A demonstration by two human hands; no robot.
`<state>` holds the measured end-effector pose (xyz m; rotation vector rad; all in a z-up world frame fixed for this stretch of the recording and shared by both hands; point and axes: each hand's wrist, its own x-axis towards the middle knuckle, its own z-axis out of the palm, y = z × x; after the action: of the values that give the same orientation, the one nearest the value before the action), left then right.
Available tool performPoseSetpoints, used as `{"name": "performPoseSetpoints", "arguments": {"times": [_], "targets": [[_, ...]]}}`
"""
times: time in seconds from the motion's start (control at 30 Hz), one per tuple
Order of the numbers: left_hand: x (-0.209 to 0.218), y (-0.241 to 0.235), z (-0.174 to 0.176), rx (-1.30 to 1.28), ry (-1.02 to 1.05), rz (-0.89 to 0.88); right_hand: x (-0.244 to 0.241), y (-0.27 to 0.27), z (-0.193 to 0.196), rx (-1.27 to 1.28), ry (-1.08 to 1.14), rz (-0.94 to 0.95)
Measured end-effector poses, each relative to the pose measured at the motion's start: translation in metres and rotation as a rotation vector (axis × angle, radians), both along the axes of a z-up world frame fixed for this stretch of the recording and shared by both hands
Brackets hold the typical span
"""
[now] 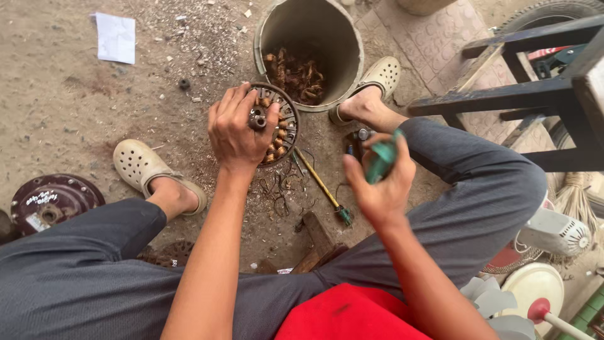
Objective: The person uses pliers to pull and cut copper wire coils from a circular metal rotor component. The removed wire pieces are dropped into a nearby bucket. The person rotates the rotor to access different sections of wire.
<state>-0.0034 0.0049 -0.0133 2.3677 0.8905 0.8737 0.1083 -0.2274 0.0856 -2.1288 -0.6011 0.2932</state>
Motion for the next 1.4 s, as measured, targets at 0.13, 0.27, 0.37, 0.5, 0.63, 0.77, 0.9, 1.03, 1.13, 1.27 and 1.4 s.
{"name": "performPoseSetpoints", "arguments": {"times": [0.13, 0.27, 0.37, 0.5, 0.63, 0.77, 0.9, 1.03, 1.13, 1.27, 1.4], "targets": [[0.002, -0.003, 0.01, 0.022, -0.007, -0.009, -0.004, 0.019, -0.026, -0.635, -0.182, 0.35], [0.008, 0.005, 0.015, 0.002, -0.021, 0.013, 0.009, 0.015, -0.014, -0.689, -0.16, 0.289], [0.003, -0.001, 0.003, -0.003, -0.002, -0.004, -0.005, -0.011, -0.009, -0.396, -0.035, 0.103], [0.0, -0.001, 0.003, 0.021, -0.001, -0.005, -0.018, 0.014, -0.027, 0.038, -0.428, 0.238], [0.003, 0.0, 0.011, 0.024, -0.024, 0.008, -0.008, 0.027, -0.016, -0.924, 0.162, 0.361], [0.002, -0.001, 0.005, 0.02, 0.008, 0.005, -0.005, -0.001, 0.028, -0.544, 0.139, 0.164], [0.002, 0.0, 0.001, 0.02, 0.012, -0.005, -0.006, 0.009, 0.046, -0.2, 0.116, 0.152], [0.004, 0.0, -0.001, -0.002, 0.007, -0.005, -0.017, 0.009, 0.047, 0.173, 0.433, 0.002], [0.006, 0.002, -0.001, 0.017, 0.002, 0.01, -0.029, -0.006, 0.037, 0.581, 0.39, 0.015], [0.0, -0.002, 0.001, 0.009, -0.007, -0.002, -0.049, -0.005, -0.015, 0.189, 0.093, 0.141], [0.0, 0.002, 0.011, 0.006, -0.057, -0.009, -0.049, 0.002, -0.05, -0.331, 0.255, 0.193]]}}
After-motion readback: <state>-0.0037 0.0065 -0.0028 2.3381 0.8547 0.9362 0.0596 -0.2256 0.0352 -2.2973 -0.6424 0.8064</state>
